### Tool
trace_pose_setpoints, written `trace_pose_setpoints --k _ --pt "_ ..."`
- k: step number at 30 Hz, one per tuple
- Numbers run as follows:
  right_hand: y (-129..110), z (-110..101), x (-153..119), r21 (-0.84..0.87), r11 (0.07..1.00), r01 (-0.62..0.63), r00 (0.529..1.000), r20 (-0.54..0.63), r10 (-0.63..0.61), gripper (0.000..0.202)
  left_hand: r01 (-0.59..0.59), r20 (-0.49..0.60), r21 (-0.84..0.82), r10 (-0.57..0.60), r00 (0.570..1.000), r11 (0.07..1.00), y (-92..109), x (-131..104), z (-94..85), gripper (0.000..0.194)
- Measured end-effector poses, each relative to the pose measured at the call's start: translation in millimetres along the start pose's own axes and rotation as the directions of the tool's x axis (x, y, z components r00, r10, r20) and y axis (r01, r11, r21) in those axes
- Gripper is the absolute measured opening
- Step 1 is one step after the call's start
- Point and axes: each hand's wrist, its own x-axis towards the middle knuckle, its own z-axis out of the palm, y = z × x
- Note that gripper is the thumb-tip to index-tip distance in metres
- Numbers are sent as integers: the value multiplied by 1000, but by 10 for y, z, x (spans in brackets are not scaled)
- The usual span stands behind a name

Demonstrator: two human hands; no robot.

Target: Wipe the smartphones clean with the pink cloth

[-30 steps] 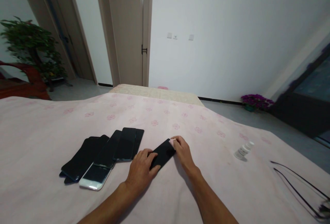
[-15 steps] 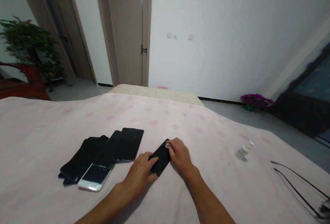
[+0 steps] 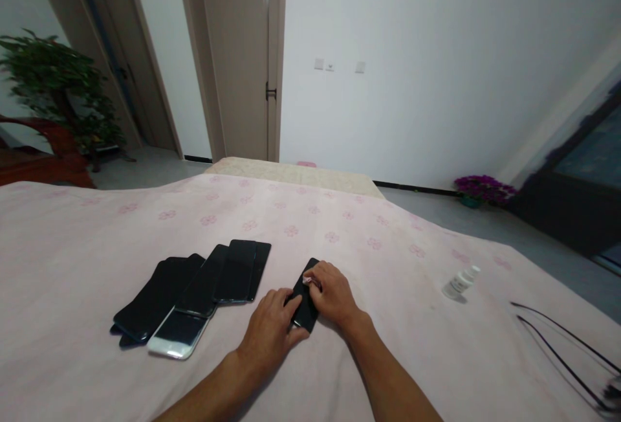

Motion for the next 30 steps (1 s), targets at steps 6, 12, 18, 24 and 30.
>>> trace_pose_setpoints --k 6,12,18,24,30 --pt "213 25 5 -82 991 -110 976 -199 92 16 -33 -18 9 33 999 999 3 -13 15 50" --pt "125 36 -23 -66 997 -33 987 -159 22 20 -40 -20 28 40 999 999 9 -13 -5 50" --pt "74 5 -34 4 999 32 995 -90 -32 22 -62 -21 32 62 998 998 -7 -15 -11 49" --pt "269 2 -14 -69 989 -129 966 -233 110 19 -70 -16 34 71 997 997 -26 -8 2 49" --pt "198 7 -30 -37 998 -59 981 -185 51 23 -66 -14 40 67 998 997 -18 -7 4 49"
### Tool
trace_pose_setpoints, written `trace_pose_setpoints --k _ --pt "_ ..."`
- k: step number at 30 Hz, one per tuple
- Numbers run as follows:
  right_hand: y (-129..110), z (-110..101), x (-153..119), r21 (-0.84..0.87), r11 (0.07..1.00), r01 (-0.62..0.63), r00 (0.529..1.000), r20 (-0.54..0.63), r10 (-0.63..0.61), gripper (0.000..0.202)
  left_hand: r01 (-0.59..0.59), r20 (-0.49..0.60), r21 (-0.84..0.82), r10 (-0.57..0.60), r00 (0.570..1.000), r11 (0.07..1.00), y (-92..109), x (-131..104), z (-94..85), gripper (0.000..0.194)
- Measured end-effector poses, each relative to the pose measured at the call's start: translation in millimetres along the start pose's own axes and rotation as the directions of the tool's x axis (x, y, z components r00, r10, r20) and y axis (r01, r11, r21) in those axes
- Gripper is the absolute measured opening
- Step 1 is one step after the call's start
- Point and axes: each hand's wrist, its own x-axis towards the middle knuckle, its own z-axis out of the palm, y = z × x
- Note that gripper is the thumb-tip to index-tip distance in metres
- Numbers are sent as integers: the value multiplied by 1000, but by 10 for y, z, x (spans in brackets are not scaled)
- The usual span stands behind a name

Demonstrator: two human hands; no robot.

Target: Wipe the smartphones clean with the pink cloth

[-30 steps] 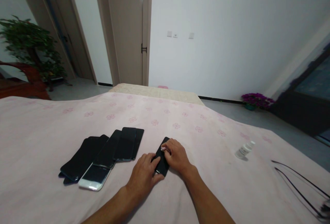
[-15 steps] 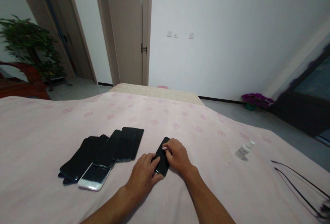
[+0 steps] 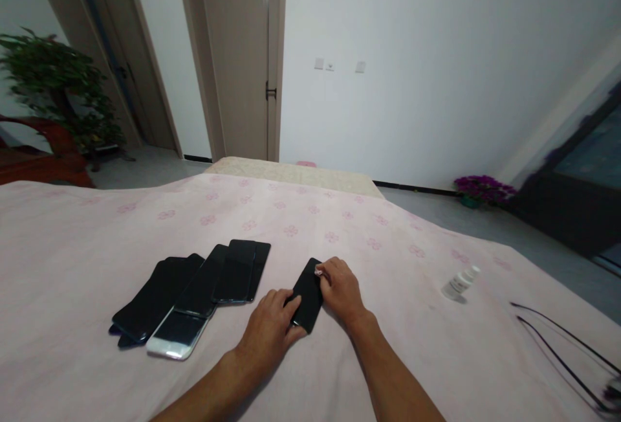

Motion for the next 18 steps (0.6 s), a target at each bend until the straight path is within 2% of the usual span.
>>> trace_pose_setpoints --k 5,13,18 --pt "-96 -25 -20 64 995 76 994 68 -80 26 -3 -5 -4 3 1000 1000 -13 -11 11 47" --pt "73 -2 17 -58 994 -94 994 -64 90 21 1 1 7 -1 1000 1000 -15 -6 20 50" --pt "-39 -18 -9 -1 1000 -3 1000 2 3 24 4 0 4 -4 1000 1000 -8 -5 7 46"
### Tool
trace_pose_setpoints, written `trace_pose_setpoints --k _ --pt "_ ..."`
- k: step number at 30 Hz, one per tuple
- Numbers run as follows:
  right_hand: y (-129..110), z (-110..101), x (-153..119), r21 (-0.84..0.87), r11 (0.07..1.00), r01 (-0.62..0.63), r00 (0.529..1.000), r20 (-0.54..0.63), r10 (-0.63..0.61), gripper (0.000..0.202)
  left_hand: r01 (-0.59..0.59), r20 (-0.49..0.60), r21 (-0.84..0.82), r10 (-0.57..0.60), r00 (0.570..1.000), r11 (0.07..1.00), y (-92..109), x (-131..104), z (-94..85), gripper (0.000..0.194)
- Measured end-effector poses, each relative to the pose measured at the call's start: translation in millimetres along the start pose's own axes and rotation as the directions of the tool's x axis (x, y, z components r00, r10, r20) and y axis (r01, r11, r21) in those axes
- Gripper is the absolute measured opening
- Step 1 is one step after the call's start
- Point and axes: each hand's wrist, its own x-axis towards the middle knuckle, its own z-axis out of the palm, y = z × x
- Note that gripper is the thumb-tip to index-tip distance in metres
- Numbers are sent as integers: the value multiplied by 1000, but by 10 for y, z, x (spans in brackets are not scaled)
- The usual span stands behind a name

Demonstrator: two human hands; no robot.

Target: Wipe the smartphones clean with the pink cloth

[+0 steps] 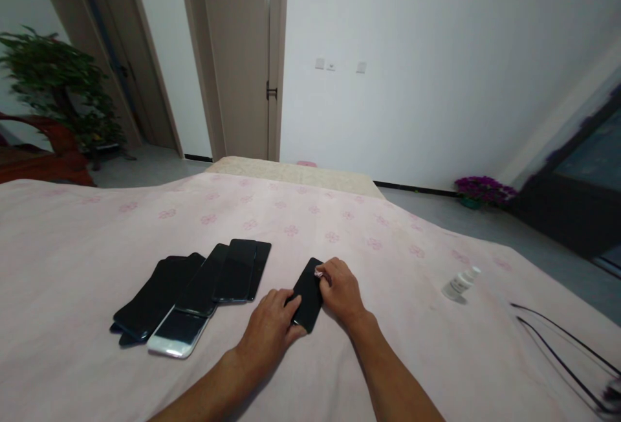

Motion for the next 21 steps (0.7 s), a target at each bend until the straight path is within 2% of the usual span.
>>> trace_pose_setpoints --k 5,12,21 --pt "-42 -6 -15 53 998 39 998 49 -42 24 -7 -13 0 7 1000 1000 9 0 -17 43" --pt "163 8 22 -44 995 -85 993 -87 81 21 -17 -10 22 17 1000 1000 -6 -9 9 49" --pt "-36 -6 -29 58 997 45 998 44 -48 23 -12 -8 9 12 1000 1000 8 -6 -18 47"
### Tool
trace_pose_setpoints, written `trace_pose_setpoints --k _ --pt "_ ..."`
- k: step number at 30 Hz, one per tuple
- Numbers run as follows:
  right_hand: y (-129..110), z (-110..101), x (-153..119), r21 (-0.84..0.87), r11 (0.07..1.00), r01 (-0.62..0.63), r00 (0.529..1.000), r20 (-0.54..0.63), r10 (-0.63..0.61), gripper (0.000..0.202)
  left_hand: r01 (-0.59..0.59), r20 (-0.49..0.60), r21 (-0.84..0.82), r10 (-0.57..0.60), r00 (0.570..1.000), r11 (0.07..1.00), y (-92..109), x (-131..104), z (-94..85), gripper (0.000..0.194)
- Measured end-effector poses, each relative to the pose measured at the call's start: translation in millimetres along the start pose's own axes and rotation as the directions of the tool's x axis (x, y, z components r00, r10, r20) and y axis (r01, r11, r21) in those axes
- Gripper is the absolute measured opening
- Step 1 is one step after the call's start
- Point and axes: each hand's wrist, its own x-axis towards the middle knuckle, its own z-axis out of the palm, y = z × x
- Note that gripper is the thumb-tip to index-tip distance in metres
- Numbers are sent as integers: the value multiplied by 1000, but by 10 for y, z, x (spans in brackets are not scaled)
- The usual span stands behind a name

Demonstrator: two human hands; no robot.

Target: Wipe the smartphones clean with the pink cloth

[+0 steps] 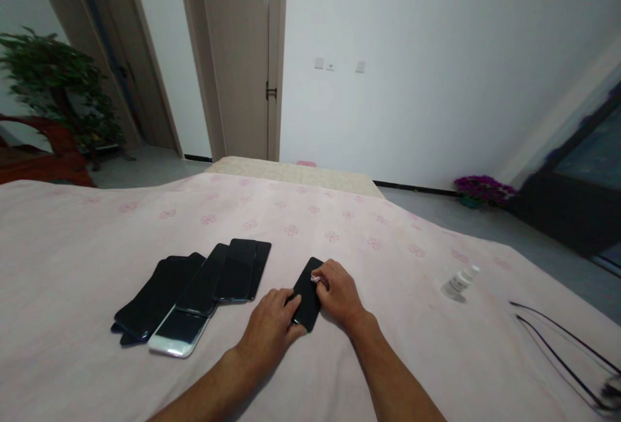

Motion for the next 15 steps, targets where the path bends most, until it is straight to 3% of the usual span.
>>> trace_pose_setpoints --k 9,15 --pt "229 -1 32 -117 983 -144 980 -154 125 19 -5 2 23 5 1000 1000 19 -2 -12 47" --pt "106 1 2 -58 996 -68 995 -81 63 22 2 -14 18 -2 1000 1000 15 -2 -1 41"
